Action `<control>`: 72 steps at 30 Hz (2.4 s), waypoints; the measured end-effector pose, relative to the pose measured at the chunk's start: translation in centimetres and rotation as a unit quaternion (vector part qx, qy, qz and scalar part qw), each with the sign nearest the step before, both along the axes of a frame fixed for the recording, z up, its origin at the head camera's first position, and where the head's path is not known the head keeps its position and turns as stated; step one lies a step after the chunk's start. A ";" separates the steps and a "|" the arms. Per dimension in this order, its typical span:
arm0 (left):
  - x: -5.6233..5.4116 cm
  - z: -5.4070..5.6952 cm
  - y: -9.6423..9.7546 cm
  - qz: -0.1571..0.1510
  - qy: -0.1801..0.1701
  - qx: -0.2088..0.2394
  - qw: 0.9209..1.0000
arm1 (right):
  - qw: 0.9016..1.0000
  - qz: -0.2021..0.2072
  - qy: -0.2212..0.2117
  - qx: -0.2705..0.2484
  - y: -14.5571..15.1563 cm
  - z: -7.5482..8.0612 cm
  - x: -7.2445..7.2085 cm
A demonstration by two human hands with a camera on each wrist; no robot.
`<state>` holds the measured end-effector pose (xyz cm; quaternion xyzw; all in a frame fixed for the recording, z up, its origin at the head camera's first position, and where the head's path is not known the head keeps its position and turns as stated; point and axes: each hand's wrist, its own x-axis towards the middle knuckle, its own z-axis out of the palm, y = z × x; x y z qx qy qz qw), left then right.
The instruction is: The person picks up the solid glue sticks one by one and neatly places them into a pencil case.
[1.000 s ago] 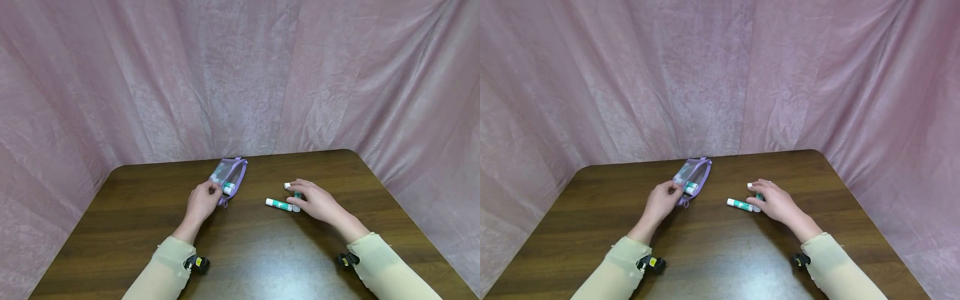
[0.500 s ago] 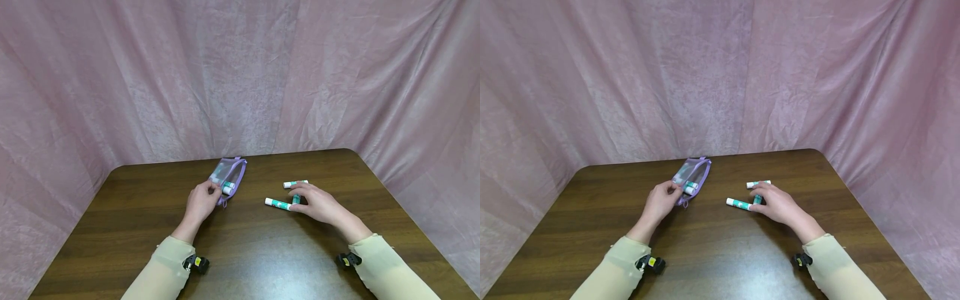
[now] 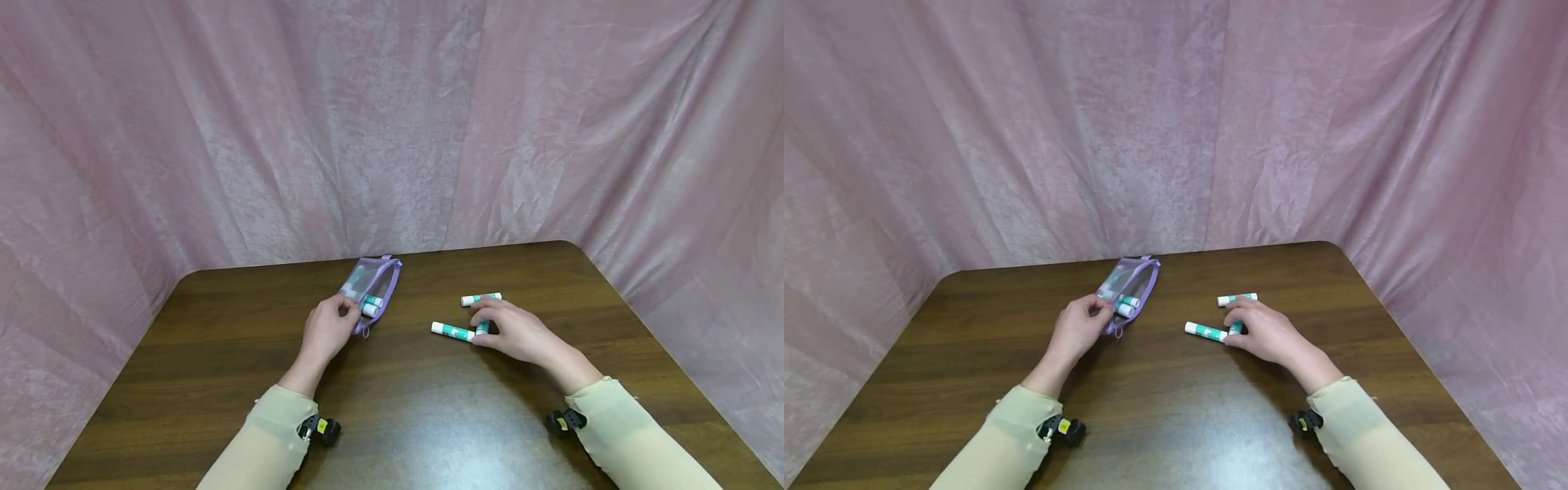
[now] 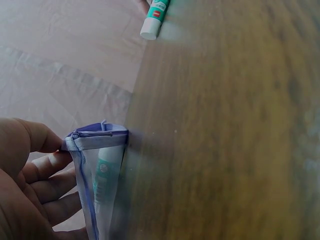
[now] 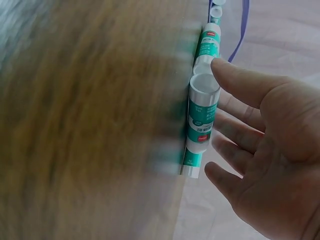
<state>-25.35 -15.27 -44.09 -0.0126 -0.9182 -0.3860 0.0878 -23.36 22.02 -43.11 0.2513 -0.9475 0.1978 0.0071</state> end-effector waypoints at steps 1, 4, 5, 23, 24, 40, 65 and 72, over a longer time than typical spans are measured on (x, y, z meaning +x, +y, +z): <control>0.0 0.0 0.0 0.000 0.001 -0.001 1.000 | 1.000 -0.001 0.000 0.000 0.0 0.0 0.0; 0.0 0.0 0.0 0.000 0.003 -0.001 1.000 | 1.000 -0.003 0.000 0.000 0.0 -0.1 -0.1; 0.0 0.0 0.0 0.000 0.004 -0.001 1.000 | 1.000 -0.003 0.000 0.000 -0.1 -0.1 -0.1; -0.1 -0.2 0.0 0.002 0.002 -0.003 1.000 | 1.000 0.005 0.005 0.008 -0.9 -0.3 -0.2; -0.1 -0.2 0.0 0.002 0.000 -0.002 1.000 | 1.000 0.005 0.004 0.010 -0.9 -0.3 -0.2; -0.1 -0.3 -0.1 0.002 -0.002 0.001 1.000 | 1.000 0.001 0.001 0.020 -1.2 -0.4 -0.3; -0.2 -0.4 -0.1 0.003 -0.005 0.001 1.000 | 0.999 -0.013 0.038 -0.037 -1.6 0.0 -0.5; -0.3 -0.4 -0.1 0.003 -0.004 -0.002 1.000 | 0.998 -0.016 0.048 -0.038 -1.8 0.2 -0.7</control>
